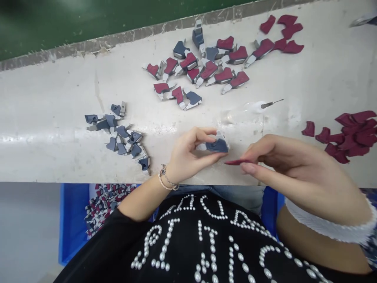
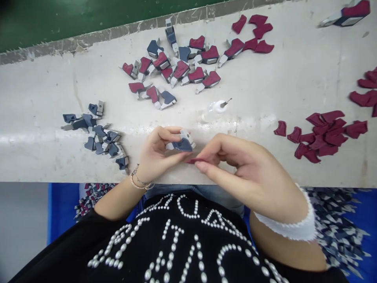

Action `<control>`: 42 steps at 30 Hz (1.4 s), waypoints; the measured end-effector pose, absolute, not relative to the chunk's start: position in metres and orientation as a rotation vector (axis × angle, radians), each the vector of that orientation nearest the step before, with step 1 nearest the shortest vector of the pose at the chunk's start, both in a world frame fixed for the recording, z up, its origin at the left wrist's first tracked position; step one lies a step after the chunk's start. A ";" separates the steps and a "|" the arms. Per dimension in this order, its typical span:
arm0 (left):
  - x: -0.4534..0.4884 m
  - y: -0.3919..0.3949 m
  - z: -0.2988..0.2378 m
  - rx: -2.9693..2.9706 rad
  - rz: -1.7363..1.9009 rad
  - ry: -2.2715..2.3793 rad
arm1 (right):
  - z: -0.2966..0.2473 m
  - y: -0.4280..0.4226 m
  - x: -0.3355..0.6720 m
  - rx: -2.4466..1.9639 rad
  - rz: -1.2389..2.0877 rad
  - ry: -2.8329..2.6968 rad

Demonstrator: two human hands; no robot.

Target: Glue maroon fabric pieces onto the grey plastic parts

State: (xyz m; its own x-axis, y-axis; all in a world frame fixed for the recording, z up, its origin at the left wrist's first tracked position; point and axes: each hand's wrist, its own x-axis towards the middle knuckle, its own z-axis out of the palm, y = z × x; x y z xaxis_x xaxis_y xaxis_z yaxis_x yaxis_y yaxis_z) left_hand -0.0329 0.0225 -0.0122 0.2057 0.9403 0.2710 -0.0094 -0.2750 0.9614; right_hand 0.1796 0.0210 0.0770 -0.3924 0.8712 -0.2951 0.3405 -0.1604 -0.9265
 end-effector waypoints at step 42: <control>-0.036 0.030 -0.010 1.937 1.309 0.909 | 0.058 0.041 0.171 -1.449 1.630 -1.480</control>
